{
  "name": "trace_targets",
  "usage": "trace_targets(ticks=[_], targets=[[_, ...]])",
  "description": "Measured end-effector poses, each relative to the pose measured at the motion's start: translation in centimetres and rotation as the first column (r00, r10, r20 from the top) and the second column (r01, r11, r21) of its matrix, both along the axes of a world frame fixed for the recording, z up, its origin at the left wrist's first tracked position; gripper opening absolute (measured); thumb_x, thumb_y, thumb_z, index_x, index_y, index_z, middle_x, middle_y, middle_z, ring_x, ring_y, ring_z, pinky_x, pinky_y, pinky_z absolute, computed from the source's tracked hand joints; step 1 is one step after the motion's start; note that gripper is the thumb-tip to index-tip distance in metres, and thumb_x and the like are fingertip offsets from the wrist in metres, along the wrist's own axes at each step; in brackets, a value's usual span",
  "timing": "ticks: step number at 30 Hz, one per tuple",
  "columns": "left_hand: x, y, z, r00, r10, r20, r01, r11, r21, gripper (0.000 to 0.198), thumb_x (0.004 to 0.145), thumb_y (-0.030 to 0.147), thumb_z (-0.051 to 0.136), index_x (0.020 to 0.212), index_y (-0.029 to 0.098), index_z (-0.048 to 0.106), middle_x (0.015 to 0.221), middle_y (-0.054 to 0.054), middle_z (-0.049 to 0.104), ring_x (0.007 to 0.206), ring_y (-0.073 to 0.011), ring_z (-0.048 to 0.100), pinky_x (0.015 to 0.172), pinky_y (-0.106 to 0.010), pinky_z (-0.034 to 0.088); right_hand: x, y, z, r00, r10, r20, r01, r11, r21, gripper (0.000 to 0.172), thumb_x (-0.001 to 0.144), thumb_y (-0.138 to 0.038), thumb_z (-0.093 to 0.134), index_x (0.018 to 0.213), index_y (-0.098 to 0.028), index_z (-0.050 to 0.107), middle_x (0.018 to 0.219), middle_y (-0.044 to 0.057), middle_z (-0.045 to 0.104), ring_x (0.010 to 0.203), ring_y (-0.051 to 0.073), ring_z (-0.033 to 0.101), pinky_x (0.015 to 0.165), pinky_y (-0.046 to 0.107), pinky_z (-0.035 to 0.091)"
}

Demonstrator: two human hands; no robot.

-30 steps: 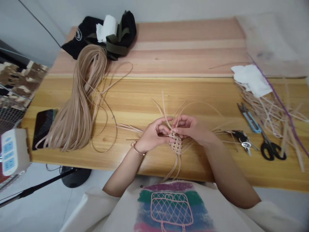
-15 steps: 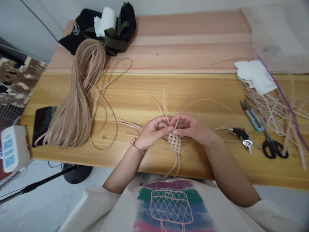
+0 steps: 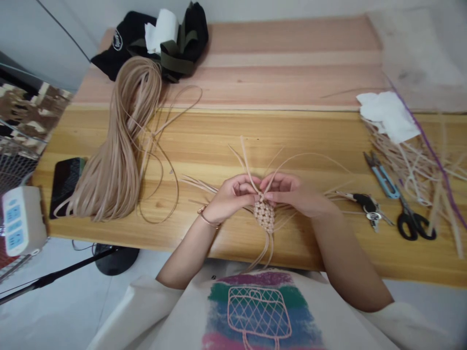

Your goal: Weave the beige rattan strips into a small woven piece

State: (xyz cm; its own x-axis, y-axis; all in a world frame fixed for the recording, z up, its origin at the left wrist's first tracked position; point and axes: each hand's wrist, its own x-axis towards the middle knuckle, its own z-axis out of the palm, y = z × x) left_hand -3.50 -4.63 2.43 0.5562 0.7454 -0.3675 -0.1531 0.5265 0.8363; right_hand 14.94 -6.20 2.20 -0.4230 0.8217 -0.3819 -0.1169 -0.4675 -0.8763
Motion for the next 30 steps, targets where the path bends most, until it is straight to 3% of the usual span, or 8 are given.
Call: trace_targets(ticks=[9, 17, 24, 27, 30], targets=[[-0.4, -0.1, -0.6, 0.989, -0.147, -0.029, 0.15, 0.983, 0.108, 0.028, 0.065, 0.013, 0.073, 0.085, 0.011, 0.052, 0.068, 0.0, 0.066, 0.063, -0.0068, 0.062, 0.063, -0.017, 0.048, 0.4, 0.1, 0.6, 0.992, 0.105, 0.067, -0.099, 0.992, -0.082, 0.023, 0.06, -0.022, 0.078, 0.073, -0.013, 0.062, 0.064, -0.002, 0.064, 0.058, 0.006, 0.057, 0.057, 0.018, 0.046], [-0.8, -0.6, 0.1, 0.952, -0.248, -0.178, 0.291, 0.916, 0.277, 0.023, 0.068, 0.019, 0.071, 0.08, 0.012, 0.052, 0.07, 0.0, 0.061, 0.065, -0.0068, 0.057, 0.063, -0.019, 0.045, 0.4, -0.4, 0.7, 0.985, 0.164, 0.06, -0.157, 0.981, -0.114, 0.021, 0.061, -0.02, 0.077, 0.07, -0.014, 0.059, 0.065, -0.003, 0.064, 0.059, 0.005, 0.057, 0.057, 0.017, 0.045], [-0.9, -0.3, -0.2, 0.969, -0.185, -0.166, 0.227, 0.932, 0.282, 0.022, 0.079, 0.028, 0.059, 0.094, 0.013, 0.052, 0.068, 0.002, 0.054, 0.056, -0.0052, 0.047, 0.054, -0.018, 0.038, -0.1, -0.6, 0.8, 0.985, 0.169, 0.026, -0.164, 0.976, -0.14, 0.027, 0.064, -0.028, 0.076, 0.074, -0.014, 0.055, 0.062, -0.002, 0.062, 0.054, 0.006, 0.057, 0.047, 0.016, 0.041], [-0.9, -0.3, -0.4, 0.973, -0.164, -0.163, 0.206, 0.935, 0.289, 0.023, 0.078, 0.025, 0.061, 0.095, 0.014, 0.049, 0.063, 0.005, 0.05, 0.054, -0.0052, 0.046, 0.053, -0.018, 0.037, -0.8, -0.7, 0.5, 0.993, 0.1, 0.061, -0.09, 0.986, -0.139, 0.032, 0.065, -0.033, 0.075, 0.073, -0.015, 0.05, 0.053, -0.005, 0.056, 0.043, 0.004, 0.049, 0.038, 0.014, 0.032], [-0.9, -0.3, -0.3, 0.98, -0.157, -0.12, 0.182, 0.954, 0.24, 0.022, 0.077, 0.024, 0.062, 0.089, 0.016, 0.045, 0.064, 0.004, 0.053, 0.054, -0.0055, 0.048, 0.052, -0.018, 0.039, -1.4, -0.8, 0.2, 0.997, 0.052, 0.058, -0.043, 0.988, -0.148, 0.037, 0.062, -0.033, 0.077, 0.073, -0.016, 0.047, 0.053, -0.007, 0.055, 0.039, 0.002, 0.043, 0.036, 0.014, 0.031]])
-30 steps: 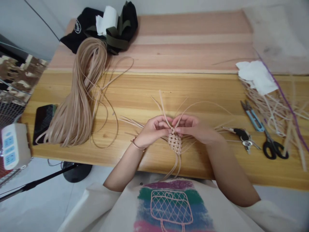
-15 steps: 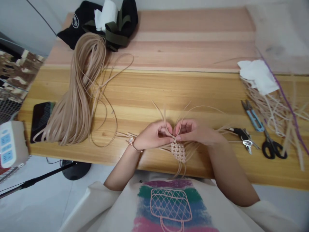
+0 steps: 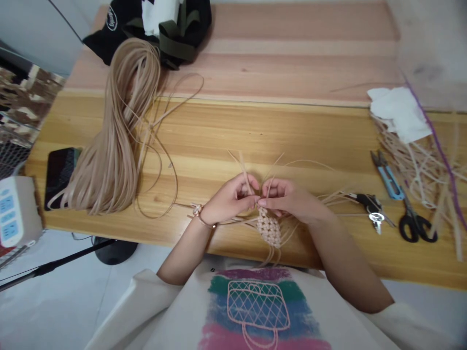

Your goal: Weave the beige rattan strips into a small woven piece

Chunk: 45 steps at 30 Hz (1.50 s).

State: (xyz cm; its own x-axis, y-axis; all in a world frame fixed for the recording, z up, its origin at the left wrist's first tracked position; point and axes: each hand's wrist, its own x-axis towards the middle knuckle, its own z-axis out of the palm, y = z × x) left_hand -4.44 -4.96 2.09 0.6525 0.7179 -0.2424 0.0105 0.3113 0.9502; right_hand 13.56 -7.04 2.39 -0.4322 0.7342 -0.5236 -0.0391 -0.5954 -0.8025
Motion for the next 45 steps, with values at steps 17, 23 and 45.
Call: trace_targets(ticks=[17, 23, 45], targets=[[-0.7, 0.3, 0.6, 0.998, -0.017, -0.064, 0.006, 0.986, -0.169, 0.023, 0.074, 0.023, 0.065, 0.085, 0.015, 0.047, 0.053, 0.006, 0.055, 0.044, -0.0054, 0.053, 0.041, -0.014, 0.04, 1.0, 0.1, 0.5, 0.95, 0.312, 0.003, -0.312, 0.949, 0.044, 0.033, 0.069, -0.034, 0.07, 0.075, -0.019, 0.041, 0.062, -0.005, 0.058, 0.041, 0.002, 0.041, 0.037, 0.014, 0.031], [-0.2, 0.0, 0.7, 0.996, 0.022, -0.086, -0.039, 0.979, -0.198, 0.024, 0.074, 0.027, 0.065, 0.086, 0.012, 0.051, 0.058, 0.002, 0.06, 0.045, -0.0059, 0.055, 0.043, -0.015, 0.043, 1.3, 0.3, 0.3, 0.975, 0.218, -0.04, -0.216, 0.976, 0.034, 0.035, 0.067, -0.035, 0.073, 0.075, -0.018, 0.044, 0.059, -0.006, 0.058, 0.042, 0.002, 0.045, 0.039, 0.015, 0.036], [0.9, -0.7, 0.4, 1.0, 0.009, 0.017, -0.005, 0.981, -0.194, 0.048, 0.065, 0.027, 0.072, 0.057, 0.017, 0.026, 0.071, -0.003, 0.061, 0.058, -0.0075, 0.059, 0.043, -0.014, 0.04, 1.1, 0.6, 0.9, 0.995, 0.013, 0.102, -0.035, 0.977, 0.209, 0.024, 0.068, -0.034, 0.072, 0.076, -0.016, 0.057, 0.056, -0.002, 0.059, 0.049, 0.008, 0.055, 0.049, 0.021, 0.046]])
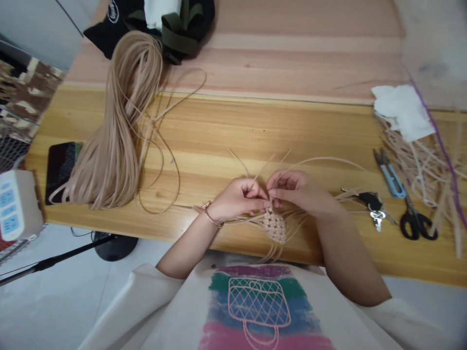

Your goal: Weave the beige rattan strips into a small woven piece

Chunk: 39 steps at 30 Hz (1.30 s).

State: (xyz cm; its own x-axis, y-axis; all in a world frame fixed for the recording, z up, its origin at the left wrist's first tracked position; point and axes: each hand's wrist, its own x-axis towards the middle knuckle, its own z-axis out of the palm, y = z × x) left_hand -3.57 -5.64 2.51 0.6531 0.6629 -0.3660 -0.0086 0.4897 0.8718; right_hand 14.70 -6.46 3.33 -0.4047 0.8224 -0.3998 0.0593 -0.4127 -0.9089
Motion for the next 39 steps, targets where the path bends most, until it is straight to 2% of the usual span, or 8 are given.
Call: trace_targets(ticks=[9, 14, 19, 26, 28, 31, 35, 39], targets=[[-0.1, -0.1, 0.1, 0.993, -0.119, -0.017, 0.118, 0.992, -0.047, 0.048, 0.066, 0.026, 0.071, 0.056, 0.016, 0.025, 0.074, -0.004, 0.06, 0.059, -0.0072, 0.06, 0.044, -0.013, 0.042, 0.2, 0.0, -0.4, 0.999, -0.023, 0.046, 0.023, 1.0, -0.005, 0.019, 0.068, -0.029, 0.07, 0.077, -0.016, 0.058, 0.057, -0.002, 0.059, 0.05, 0.009, 0.056, 0.05, 0.021, 0.045], [-0.2, -0.1, 0.2, 0.992, -0.129, 0.002, 0.129, 0.99, -0.05, 0.049, 0.065, 0.029, 0.073, 0.056, 0.016, 0.027, 0.074, -0.005, 0.062, 0.06, -0.0076, 0.061, 0.046, -0.015, 0.045, 0.4, 0.0, -0.6, 0.998, -0.058, -0.014, 0.056, 0.994, -0.096, 0.028, 0.066, -0.029, 0.072, 0.086, -0.016, 0.058, 0.06, -0.002, 0.061, 0.049, 0.008, 0.055, 0.047, 0.019, 0.045], [-0.1, 0.0, 0.4, 0.999, -0.017, -0.031, 0.017, 1.0, -0.01, 0.043, 0.07, 0.047, 0.067, 0.061, 0.015, 0.04, 0.064, 0.0, 0.057, 0.053, -0.0075, 0.06, 0.04, -0.014, 0.043, 0.5, 0.0, -0.7, 0.995, 0.016, -0.102, -0.044, 0.96, -0.276, 0.033, 0.065, -0.039, 0.073, 0.084, -0.015, 0.059, 0.052, -0.004, 0.058, 0.038, 0.005, 0.048, 0.032, 0.015, 0.031], [0.1, 0.2, -0.3, 0.993, 0.097, -0.061, -0.099, 0.994, -0.045, 0.047, 0.078, 0.06, 0.05, 0.067, 0.015, 0.043, 0.056, 0.004, 0.049, 0.048, -0.0089, 0.06, 0.039, -0.015, 0.043, 0.1, -0.3, -0.8, 0.984, 0.124, -0.13, -0.159, 0.937, -0.312, 0.03, 0.069, -0.039, 0.072, 0.078, -0.015, 0.058, 0.046, -0.006, 0.055, 0.029, 0.002, 0.038, 0.028, 0.013, 0.021], [0.1, 0.2, -0.3, 0.991, 0.121, -0.058, -0.123, 0.992, -0.036, 0.045, 0.079, 0.059, 0.049, 0.073, 0.015, 0.046, 0.059, 0.003, 0.052, 0.049, -0.0081, 0.059, 0.043, -0.016, 0.044, -0.1, -0.4, -0.8, 0.988, 0.106, -0.107, -0.134, 0.946, -0.294, 0.03, 0.069, -0.04, 0.072, 0.077, -0.014, 0.059, 0.046, -0.005, 0.057, 0.03, 0.002, 0.04, 0.029, 0.014, 0.024], [0.1, 0.3, -0.6, 0.979, 0.203, -0.024, -0.202, 0.978, 0.041, 0.047, 0.072, 0.052, 0.064, 0.099, 0.017, 0.048, 0.071, 0.002, 0.057, 0.058, -0.0077, 0.059, 0.053, -0.018, 0.047, -0.3, -0.2, -0.8, 0.994, -0.099, -0.056, 0.084, 0.971, -0.222, 0.032, 0.066, -0.04, 0.074, 0.074, -0.014, 0.058, 0.05, -0.003, 0.059, 0.034, 0.003, 0.045, 0.032, 0.014, 0.031], [0.3, 0.6, -0.9, 0.937, 0.346, -0.056, -0.3, 0.873, 0.384, 0.1, 0.059, 0.038, 0.079, 0.136, 0.022, 0.017, 0.103, -0.007, 0.059, 0.087, -0.0162, 0.062, 0.081, -0.032, 0.049, -0.5, 0.3, -0.7, 0.911, -0.411, -0.035, 0.404, 0.906, -0.125, 0.037, 0.058, -0.042, 0.079, 0.071, -0.015, 0.057, 0.052, -0.004, 0.06, 0.037, 0.004, 0.048, 0.034, 0.015, 0.035], [0.5, -0.1, 0.1, 0.82, 0.51, -0.257, -0.098, 0.569, 0.816, 0.09, 0.059, 0.044, 0.077, 0.133, 0.018, 0.032, 0.125, -0.016, 0.049, 0.12, -0.0291, 0.044, 0.103, -0.048, 0.032, -0.4, 0.7, -0.7, 0.819, -0.571, -0.06, 0.57, 0.821, -0.041, 0.039, 0.053, -0.043, 0.08, 0.07, -0.015, 0.059, 0.051, -0.003, 0.06, 0.037, 0.006, 0.048, 0.034, 0.017, 0.035]])
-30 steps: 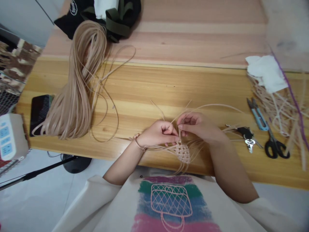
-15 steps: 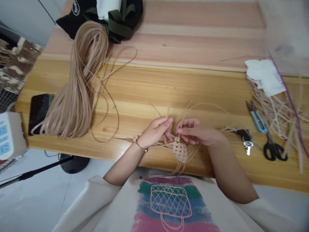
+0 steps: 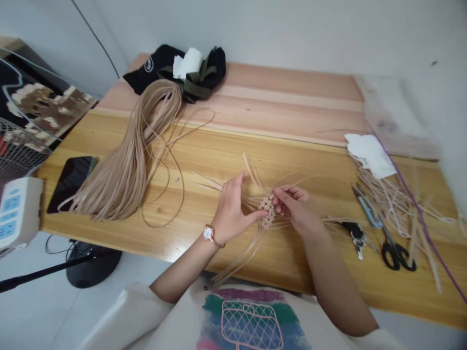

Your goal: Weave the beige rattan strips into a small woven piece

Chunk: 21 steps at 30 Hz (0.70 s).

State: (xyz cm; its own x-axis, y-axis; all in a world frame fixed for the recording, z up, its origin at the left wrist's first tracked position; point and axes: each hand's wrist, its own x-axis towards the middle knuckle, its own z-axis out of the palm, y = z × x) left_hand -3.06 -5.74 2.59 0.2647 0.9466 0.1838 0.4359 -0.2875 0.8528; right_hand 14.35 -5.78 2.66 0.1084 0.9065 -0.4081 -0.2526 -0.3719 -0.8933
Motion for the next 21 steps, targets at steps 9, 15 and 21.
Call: trace_targets(ticks=[9, 15, 21], targets=[[0.7, -0.2, 1.4, 0.989, -0.146, -0.031, 0.141, 0.983, -0.117, 0.043, 0.072, 0.019, 0.063, 0.113, 0.017, 0.048, 0.102, -0.008, 0.058, 0.098, -0.0211, 0.054, 0.092, -0.04, 0.041, 0.0, 0.1, 1.6, 0.965, -0.26, -0.044, 0.263, 0.959, 0.101, 0.035, 0.044, -0.037, 0.084, 0.064, -0.014, 0.066, 0.051, -0.001, 0.062, 0.044, 0.008, 0.053, 0.043, 0.02, 0.042], [1.8, 0.5, 0.5, 0.948, -0.045, 0.314, 0.181, 0.89, -0.419, 0.061, 0.075, 0.029, 0.063, 0.127, 0.02, 0.031, 0.089, -0.003, 0.054, 0.086, -0.0165, 0.057, 0.083, -0.035, 0.045, -0.4, -0.2, 0.6, 0.93, -0.339, -0.141, 0.357, 0.925, 0.132, 0.034, 0.041, -0.035, 0.086, 0.061, -0.015, 0.066, 0.051, -0.001, 0.062, 0.044, 0.008, 0.053, 0.044, 0.02, 0.043], [2.9, 0.6, 0.0, 0.86, -0.101, 0.501, 0.352, 0.827, -0.439, 0.061, 0.073, 0.032, 0.068, 0.124, 0.023, 0.036, 0.087, -0.002, 0.054, 0.076, -0.0138, 0.058, 0.07, -0.028, 0.046, -0.2, -0.6, 0.3, 0.956, -0.251, -0.153, 0.275, 0.948, 0.159, 0.03, 0.046, -0.035, 0.084, 0.062, -0.017, 0.066, 0.05, -0.002, 0.061, 0.045, 0.008, 0.052, 0.043, 0.021, 0.041]])
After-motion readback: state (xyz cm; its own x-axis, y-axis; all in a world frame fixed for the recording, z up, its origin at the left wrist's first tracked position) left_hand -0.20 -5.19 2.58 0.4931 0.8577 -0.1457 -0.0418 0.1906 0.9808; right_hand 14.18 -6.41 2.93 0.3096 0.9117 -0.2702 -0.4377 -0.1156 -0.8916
